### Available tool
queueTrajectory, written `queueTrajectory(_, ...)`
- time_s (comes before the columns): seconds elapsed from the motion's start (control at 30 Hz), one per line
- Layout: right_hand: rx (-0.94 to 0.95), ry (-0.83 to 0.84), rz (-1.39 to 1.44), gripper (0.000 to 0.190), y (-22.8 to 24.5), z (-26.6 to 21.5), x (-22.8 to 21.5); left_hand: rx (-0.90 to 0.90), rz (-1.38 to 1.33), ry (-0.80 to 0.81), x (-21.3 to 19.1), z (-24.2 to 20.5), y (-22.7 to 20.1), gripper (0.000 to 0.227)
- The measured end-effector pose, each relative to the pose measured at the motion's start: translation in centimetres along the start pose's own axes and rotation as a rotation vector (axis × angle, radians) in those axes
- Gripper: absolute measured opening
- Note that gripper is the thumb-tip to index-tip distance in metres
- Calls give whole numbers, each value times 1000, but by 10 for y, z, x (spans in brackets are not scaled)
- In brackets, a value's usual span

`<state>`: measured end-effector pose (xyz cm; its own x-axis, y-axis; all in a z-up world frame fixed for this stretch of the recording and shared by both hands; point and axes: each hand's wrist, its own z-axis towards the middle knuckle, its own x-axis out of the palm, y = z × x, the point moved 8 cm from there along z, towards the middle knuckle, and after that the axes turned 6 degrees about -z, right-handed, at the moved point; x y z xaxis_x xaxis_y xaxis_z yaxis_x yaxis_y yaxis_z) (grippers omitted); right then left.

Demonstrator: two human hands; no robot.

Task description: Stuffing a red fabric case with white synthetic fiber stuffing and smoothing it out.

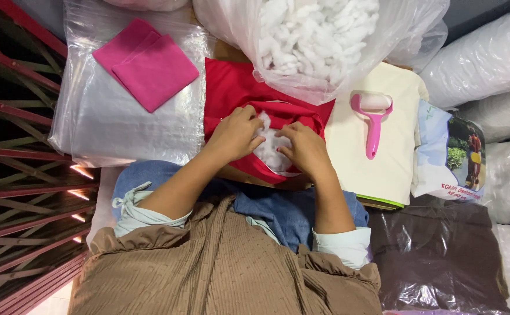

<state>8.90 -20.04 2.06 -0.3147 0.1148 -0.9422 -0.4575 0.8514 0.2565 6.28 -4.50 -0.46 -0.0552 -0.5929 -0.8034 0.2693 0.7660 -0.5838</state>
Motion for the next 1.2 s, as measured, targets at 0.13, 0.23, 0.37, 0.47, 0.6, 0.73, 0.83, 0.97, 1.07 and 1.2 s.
queueTrajectory(0.13,-75,129,-217,23,-10,9,49,72,310,4,68,0,29,8)
queueTrajectory(0.23,-68,172,-228,22,-7,4,38,96,409,13,69,-5,31,9)
queueTrajectory(0.37,-54,56,-51,21,13,-3,-7,102,387,106,25,-10,12,10)
queueTrajectory(0.47,-133,-84,-35,28,32,1,-6,34,368,6,-5,-16,5,12)
queueTrajectory(0.6,-250,-74,-71,37,55,6,28,-28,344,-62,-16,-13,18,11)
queueTrajectory(0.73,-263,-114,-136,28,52,3,14,-78,83,-19,-30,-14,5,12)
queueTrajectory(0.83,-140,-107,-86,19,20,1,-3,-37,47,-19,-31,-16,-12,15)
queueTrajectory(0.97,-63,114,-205,17,2,-4,10,194,255,-132,-1,-17,-29,7)
queueTrajectory(1.07,-120,182,-377,16,-30,10,80,262,390,-142,54,-7,-10,7)
queueTrajectory(1.2,-49,218,-429,15,-53,7,81,223,434,-106,57,-5,4,5)
